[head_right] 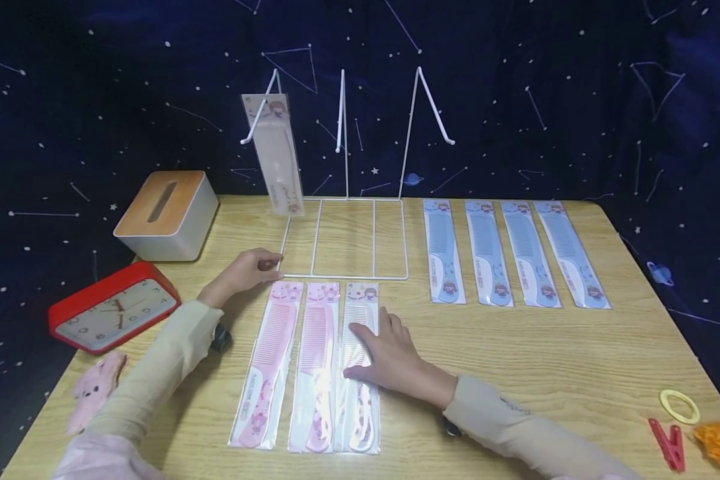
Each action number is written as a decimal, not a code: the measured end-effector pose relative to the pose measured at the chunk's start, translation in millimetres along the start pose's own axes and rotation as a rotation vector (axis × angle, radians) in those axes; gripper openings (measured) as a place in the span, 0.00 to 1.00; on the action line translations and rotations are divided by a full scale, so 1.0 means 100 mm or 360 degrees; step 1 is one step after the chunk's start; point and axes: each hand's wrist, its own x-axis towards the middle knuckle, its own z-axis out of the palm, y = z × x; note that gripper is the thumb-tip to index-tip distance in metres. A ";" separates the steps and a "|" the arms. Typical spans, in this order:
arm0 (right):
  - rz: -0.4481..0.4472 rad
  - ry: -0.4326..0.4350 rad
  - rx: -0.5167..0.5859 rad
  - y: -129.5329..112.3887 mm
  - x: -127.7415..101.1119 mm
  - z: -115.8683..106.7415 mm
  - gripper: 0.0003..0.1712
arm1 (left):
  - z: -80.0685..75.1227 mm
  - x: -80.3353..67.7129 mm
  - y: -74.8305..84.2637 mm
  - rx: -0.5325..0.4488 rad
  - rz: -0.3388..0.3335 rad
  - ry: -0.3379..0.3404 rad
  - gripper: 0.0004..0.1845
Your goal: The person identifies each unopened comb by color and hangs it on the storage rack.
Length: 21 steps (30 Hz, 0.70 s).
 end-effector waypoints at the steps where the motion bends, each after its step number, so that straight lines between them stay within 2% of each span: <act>1: 0.0008 -0.0007 -0.0018 0.00 -0.01 -0.01 0.45 | 0.01 0.01 0.00 0.0001 0.0005 -0.0001 0.27; 5: 0.0030 0.0000 -0.0007 0.02 -0.03 -0.07 0.44 | 0.01 0.01 0.00 0.0013 0.0018 -0.0005 0.27; 16: 0.0096 0.0080 0.0279 0.12 -0.08 -0.12 0.44 | 0.00 0.03 -0.03 0.0036 0.0064 0.0028 0.27; 21: 0.0127 0.0056 0.0408 0.14 -0.09 -0.14 0.47 | 0.01 0.03 -0.03 0.0044 0.0058 0.0016 0.27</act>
